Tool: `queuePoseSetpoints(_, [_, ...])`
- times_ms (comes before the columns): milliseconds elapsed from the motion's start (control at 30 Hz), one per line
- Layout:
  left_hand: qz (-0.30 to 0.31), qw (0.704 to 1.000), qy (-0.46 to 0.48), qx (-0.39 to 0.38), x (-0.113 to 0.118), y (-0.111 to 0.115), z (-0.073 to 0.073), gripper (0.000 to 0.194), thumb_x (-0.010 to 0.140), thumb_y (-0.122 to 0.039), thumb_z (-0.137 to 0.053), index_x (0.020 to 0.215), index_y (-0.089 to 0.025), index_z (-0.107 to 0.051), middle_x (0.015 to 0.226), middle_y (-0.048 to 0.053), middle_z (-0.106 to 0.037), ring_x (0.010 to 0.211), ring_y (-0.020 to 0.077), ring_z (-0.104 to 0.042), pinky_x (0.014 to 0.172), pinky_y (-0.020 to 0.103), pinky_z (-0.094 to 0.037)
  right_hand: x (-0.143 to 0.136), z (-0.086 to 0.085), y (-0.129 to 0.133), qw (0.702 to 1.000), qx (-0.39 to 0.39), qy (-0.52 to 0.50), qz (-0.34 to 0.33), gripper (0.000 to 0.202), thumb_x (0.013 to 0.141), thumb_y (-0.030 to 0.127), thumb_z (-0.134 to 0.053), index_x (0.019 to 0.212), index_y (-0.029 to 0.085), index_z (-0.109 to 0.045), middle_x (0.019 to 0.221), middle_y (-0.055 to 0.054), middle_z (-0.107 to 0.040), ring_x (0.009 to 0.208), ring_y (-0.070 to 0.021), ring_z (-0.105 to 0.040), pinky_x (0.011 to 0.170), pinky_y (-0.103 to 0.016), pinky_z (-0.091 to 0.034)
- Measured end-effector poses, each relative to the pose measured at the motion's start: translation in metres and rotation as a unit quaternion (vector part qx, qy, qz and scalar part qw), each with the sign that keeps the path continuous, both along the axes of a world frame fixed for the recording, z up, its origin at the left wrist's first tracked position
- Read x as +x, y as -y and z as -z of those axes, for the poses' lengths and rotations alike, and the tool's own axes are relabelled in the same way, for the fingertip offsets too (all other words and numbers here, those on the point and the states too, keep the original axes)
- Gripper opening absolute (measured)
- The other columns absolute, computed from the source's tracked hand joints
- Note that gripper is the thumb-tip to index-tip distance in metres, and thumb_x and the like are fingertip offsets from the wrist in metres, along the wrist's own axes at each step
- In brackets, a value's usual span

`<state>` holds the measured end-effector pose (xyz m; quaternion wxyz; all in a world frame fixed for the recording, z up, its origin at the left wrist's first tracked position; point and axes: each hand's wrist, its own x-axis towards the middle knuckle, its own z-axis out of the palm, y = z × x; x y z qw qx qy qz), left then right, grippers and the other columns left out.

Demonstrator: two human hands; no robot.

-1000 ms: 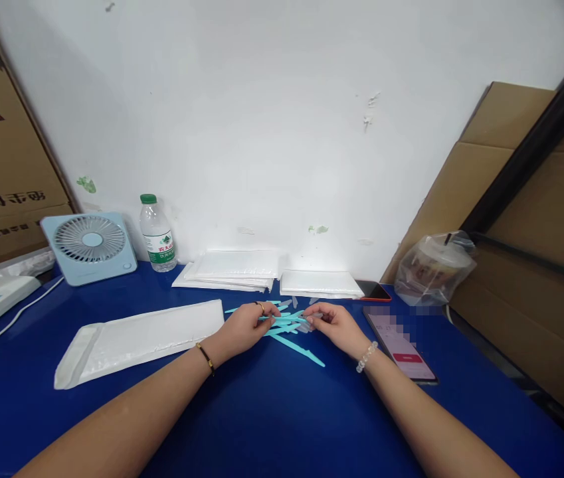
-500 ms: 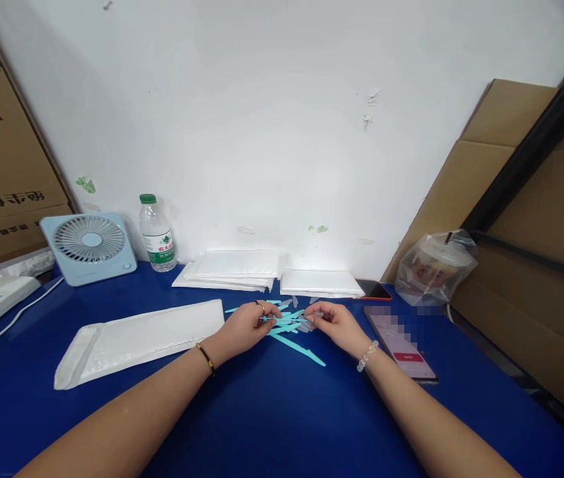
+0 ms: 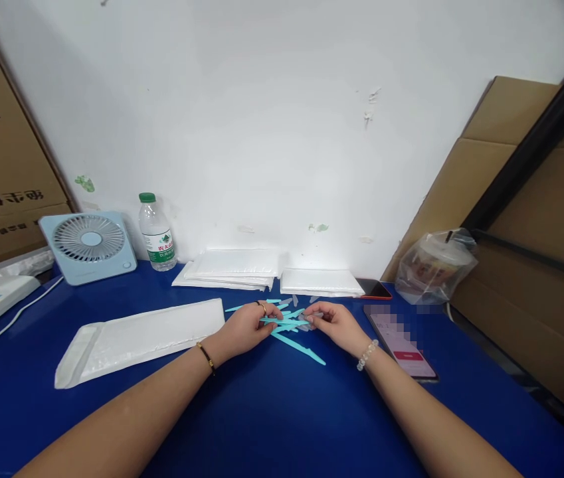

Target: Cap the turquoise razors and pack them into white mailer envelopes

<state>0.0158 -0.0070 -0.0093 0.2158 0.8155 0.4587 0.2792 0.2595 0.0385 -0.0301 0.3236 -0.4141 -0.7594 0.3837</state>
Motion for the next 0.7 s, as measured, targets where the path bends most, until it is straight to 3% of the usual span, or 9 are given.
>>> queuePoseSetpoints(700, [0.005,1.0,-0.023,-0.009,0.0008,0.0013,-0.0033,0.021,0.082,-0.025,-0.048,0.098,-0.024,-0.061,0.101,0.001,-0.063,0.084,0.0147,-0.057,0.074,0.024,-0.045,-0.0021,-0.0042,0.0036,1.0,0.007,0.022,-0.014,0.021,0.08,0.033,-0.055,0.089,0.018,-0.065,0.081,-0.004,-0.067,0.066,-0.0138,-0.059,0.061,-0.025,-0.046])
